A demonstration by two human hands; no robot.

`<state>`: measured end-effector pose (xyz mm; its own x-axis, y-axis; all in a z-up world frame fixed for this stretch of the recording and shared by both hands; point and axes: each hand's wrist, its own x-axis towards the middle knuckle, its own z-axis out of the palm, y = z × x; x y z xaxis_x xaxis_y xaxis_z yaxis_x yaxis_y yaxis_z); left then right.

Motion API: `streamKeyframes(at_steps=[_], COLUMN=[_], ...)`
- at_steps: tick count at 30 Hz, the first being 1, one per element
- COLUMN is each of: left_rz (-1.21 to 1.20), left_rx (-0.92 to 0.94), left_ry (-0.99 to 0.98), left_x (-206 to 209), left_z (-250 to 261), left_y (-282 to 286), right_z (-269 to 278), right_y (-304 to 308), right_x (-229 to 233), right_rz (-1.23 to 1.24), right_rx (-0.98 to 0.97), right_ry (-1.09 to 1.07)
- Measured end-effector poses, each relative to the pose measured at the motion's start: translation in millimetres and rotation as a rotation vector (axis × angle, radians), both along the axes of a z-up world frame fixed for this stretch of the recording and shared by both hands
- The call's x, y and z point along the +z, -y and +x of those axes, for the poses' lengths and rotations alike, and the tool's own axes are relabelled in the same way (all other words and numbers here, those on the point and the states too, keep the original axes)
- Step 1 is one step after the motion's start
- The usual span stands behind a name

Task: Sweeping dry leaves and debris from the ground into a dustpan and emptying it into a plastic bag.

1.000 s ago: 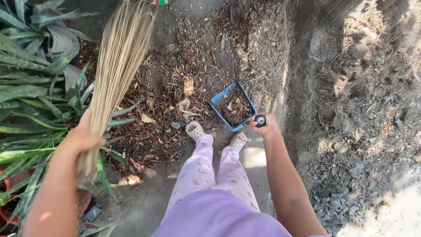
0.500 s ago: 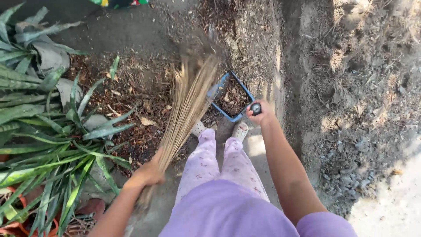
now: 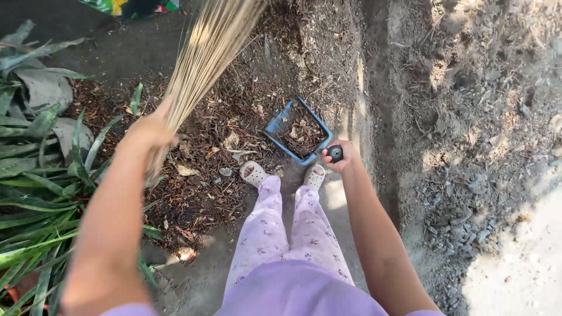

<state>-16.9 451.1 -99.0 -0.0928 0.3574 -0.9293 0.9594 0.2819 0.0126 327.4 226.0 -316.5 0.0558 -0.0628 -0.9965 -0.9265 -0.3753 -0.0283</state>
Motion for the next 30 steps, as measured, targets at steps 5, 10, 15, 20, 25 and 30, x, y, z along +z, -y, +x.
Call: streamKeyframes(at_steps=[5,10,15,20,25,30], left_rz=[0.026,-0.283,-0.301,-0.234,0.004,-0.105], left_rx=[-0.162,-0.259,-0.414,-0.141,0.028,-0.009], left_ry=[-0.001,-0.056,-0.211,-0.311,-0.116,0.007], left_x=[-94.0,-34.5,55.9,97.9,40.0,-66.2], left_z=[30.5,15.8,-59.6,-63.7,-10.5,-3.0], left_y=[19.7,79.0,83.3,44.9,0.8,70.0], right_z=[1.2,0.4,1.7,0.7,2.3,7.2], right_y=[7.6,2.4,7.5,5.2,6.1,9.8], right_x=[-4.3,13.4,7.2,5.3,-1.3,2.7], right_rz=[0.016,-0.008,0.012,0.017,0.049,0.089], right_rx=[0.018,0.0,0.003,0.014,0.025,0.08], right_ry=[-0.037,-0.013,-0.03,-0.038,-0.051,-0.083])
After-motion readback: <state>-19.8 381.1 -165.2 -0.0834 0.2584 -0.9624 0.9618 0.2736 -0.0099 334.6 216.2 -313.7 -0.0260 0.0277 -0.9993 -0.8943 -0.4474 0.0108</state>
